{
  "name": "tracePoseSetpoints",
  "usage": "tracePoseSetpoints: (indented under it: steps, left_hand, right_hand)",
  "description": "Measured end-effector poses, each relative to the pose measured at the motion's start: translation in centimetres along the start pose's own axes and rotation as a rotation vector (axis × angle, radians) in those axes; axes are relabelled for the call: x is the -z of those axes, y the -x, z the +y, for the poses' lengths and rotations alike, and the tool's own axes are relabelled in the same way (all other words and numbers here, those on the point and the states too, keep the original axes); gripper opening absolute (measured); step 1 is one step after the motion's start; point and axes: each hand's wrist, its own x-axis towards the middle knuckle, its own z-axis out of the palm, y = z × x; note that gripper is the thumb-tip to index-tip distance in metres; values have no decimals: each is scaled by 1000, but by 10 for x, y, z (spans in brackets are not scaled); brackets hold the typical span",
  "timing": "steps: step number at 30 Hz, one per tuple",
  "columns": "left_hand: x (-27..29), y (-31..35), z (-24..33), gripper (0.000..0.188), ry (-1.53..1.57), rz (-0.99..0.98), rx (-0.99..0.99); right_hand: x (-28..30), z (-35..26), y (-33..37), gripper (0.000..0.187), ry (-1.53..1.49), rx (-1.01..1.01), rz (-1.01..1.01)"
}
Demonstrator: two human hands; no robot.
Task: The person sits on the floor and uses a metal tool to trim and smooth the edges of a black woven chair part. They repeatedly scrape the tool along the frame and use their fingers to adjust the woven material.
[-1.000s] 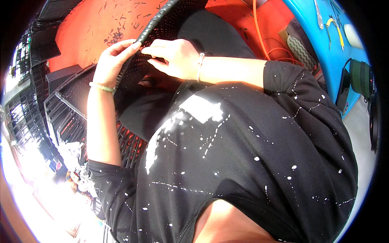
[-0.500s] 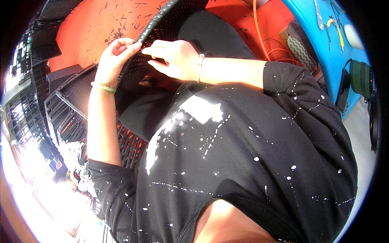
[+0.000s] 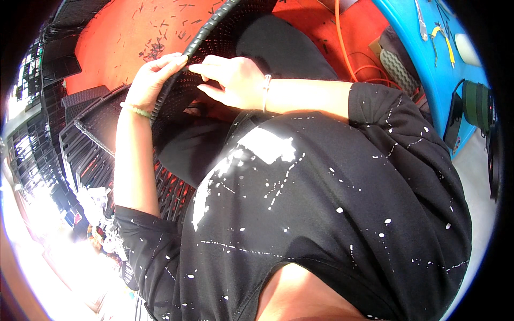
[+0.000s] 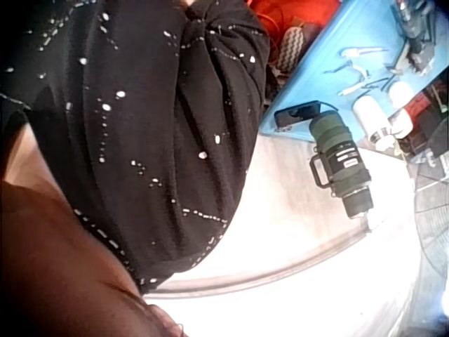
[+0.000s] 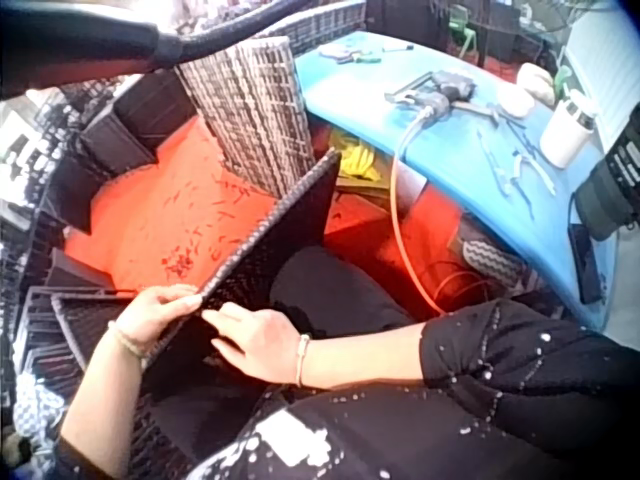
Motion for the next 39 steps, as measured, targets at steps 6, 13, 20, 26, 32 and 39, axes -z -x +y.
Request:
tracePoseSetpoints:
  steps: [6, 13, 20, 26, 32, 39]
  left_hand:
    - [-1, 1, -5, 29, -4, -26, -73]
    - [-8, -1, -8, 25, -66, -16, -177]
    - [-10, -5, -22, 22, -352, 71, -474]
    - [-13, -3, -23, 21, -412, 91, -531]
    - [-16, -3, -24, 22, -404, 102, -569]
    - [-33, 7, -21, 21, -555, 339, -630]
  right_hand:
    - [7, 2, -3, 26, -142, -117, 5]
    - [12, 1, -17, 21, -545, -737, -30]
    - [10, -3, -34, 23, -803, -982, -91]
    - [14, -6, -39, 20, -879, -1079, -142]
    - [15, 9, -45, 19, -1009, -1156, -277]
    - [16, -7, -42, 19, -907, -1055, -181]
